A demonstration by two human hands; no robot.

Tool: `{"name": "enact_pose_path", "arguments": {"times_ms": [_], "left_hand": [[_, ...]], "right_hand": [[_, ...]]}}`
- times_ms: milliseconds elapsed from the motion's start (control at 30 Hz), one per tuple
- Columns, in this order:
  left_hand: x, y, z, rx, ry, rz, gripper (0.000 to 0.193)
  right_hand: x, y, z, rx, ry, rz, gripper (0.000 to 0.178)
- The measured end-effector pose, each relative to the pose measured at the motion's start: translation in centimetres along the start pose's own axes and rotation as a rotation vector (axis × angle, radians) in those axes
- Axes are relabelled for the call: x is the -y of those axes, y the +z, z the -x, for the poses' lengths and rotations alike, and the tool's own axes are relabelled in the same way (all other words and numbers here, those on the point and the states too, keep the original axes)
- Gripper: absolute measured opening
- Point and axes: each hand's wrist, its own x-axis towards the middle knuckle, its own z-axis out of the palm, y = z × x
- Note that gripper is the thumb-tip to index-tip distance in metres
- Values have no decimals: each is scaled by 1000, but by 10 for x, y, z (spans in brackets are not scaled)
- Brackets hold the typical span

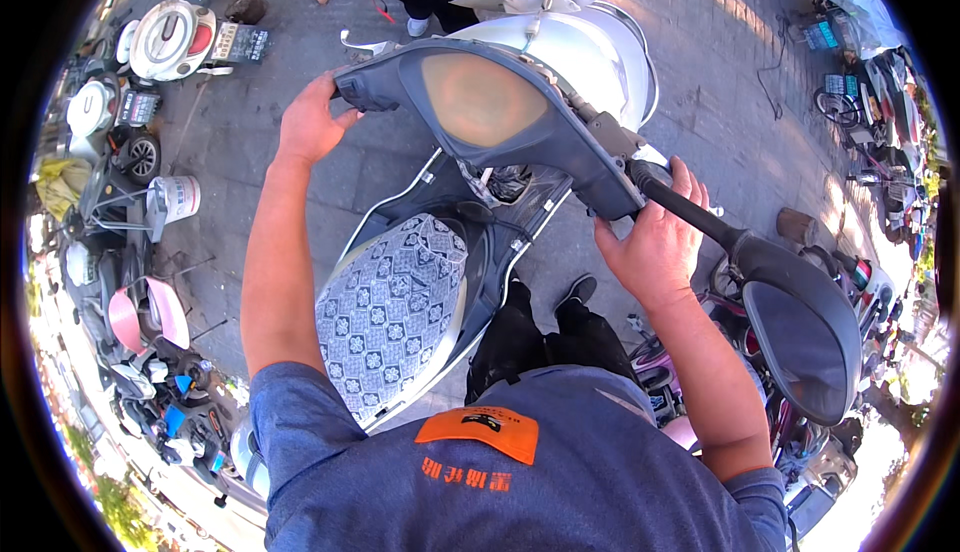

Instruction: The person unfastens and removes a plastic cover plate from the floorboard of a moped using a screwdriver, then works on the electrical wiring and battery connections inside.

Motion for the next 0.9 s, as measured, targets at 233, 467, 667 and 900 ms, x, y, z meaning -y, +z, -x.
{"name": "enact_pose_path", "arguments": {"times_ms": [233, 467, 667, 900], "left_hand": [[16, 27, 9, -190, 94, -132, 74], [27, 23, -2, -17, 20, -186, 82], [25, 23, 1, -67, 112, -156, 82], [11, 14, -1, -29, 16, -53, 82]], "right_hand": [[2, -1, 1, -28, -13, -31, 72], [1, 1, -2, -51, -21, -24, 71], [0, 0, 0, -33, -13, -23, 73], [-1, 2, 1, -45, -25, -21, 72]]}}
